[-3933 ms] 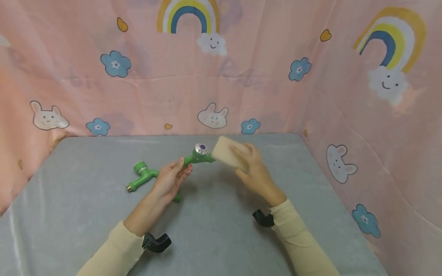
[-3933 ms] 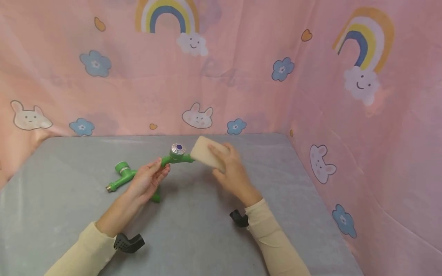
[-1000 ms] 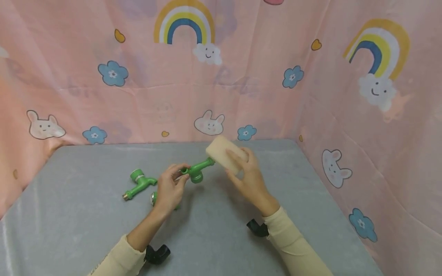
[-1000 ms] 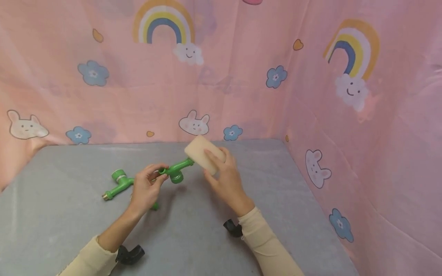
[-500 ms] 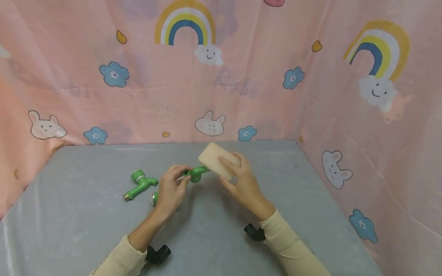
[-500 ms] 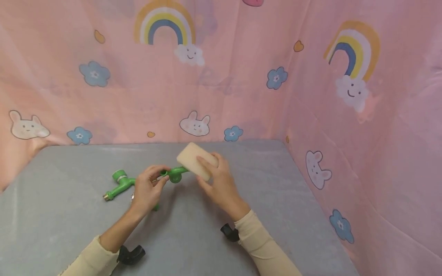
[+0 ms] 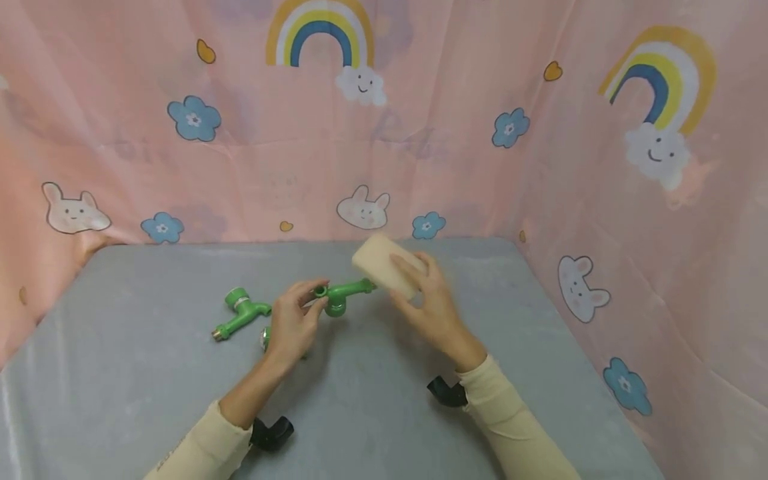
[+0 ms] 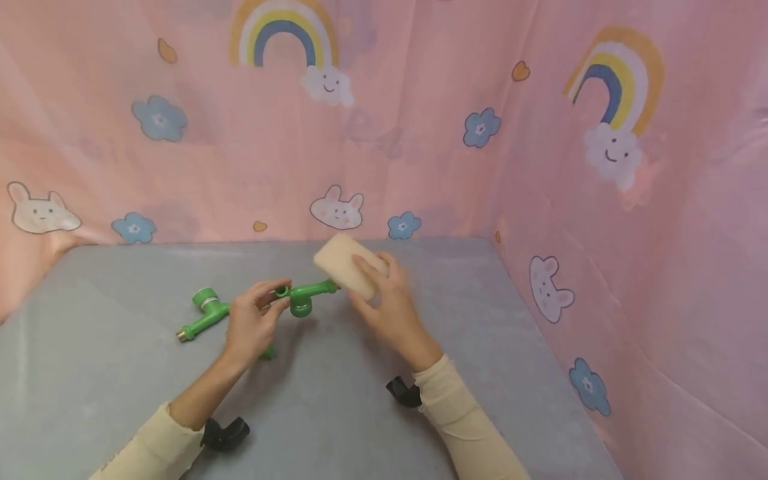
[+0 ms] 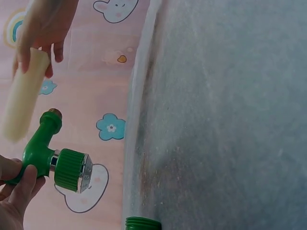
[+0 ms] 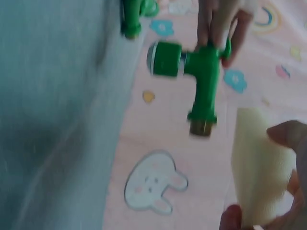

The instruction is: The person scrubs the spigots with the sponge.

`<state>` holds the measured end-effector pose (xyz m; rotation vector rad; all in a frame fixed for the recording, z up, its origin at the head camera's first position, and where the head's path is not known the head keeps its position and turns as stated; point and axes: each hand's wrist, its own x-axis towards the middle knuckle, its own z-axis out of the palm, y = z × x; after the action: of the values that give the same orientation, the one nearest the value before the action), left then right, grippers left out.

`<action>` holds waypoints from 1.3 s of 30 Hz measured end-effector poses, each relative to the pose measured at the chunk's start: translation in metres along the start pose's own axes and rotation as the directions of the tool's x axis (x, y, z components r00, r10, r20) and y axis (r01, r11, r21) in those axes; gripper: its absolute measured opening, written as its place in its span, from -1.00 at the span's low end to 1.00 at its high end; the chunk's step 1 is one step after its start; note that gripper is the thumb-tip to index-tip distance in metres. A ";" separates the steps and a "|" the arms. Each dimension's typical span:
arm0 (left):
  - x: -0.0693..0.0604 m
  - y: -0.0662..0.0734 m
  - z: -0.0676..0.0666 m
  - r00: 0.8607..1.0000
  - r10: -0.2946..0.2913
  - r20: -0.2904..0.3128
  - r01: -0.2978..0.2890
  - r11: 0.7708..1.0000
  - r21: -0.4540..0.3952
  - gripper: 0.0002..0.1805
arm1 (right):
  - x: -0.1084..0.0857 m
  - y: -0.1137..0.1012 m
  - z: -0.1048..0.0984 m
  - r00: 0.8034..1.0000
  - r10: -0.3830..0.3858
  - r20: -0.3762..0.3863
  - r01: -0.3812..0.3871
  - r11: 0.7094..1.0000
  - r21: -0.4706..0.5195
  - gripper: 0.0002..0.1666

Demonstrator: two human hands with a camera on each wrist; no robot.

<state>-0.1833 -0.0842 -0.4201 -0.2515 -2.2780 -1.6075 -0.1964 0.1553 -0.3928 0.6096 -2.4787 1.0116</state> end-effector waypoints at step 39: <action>0.010 -0.009 -0.009 0.977 -0.183 0.106 0.190 0.980 -0.059 -0.62 | 0.001 0.016 -0.019 0.949 0.076 0.307 -0.079 0.997 -0.001 -0.33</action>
<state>-0.1937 -0.0960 -0.4215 -0.1404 -2.3860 -1.8061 -0.2021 0.1791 -0.3884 0.7271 -2.7886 1.0263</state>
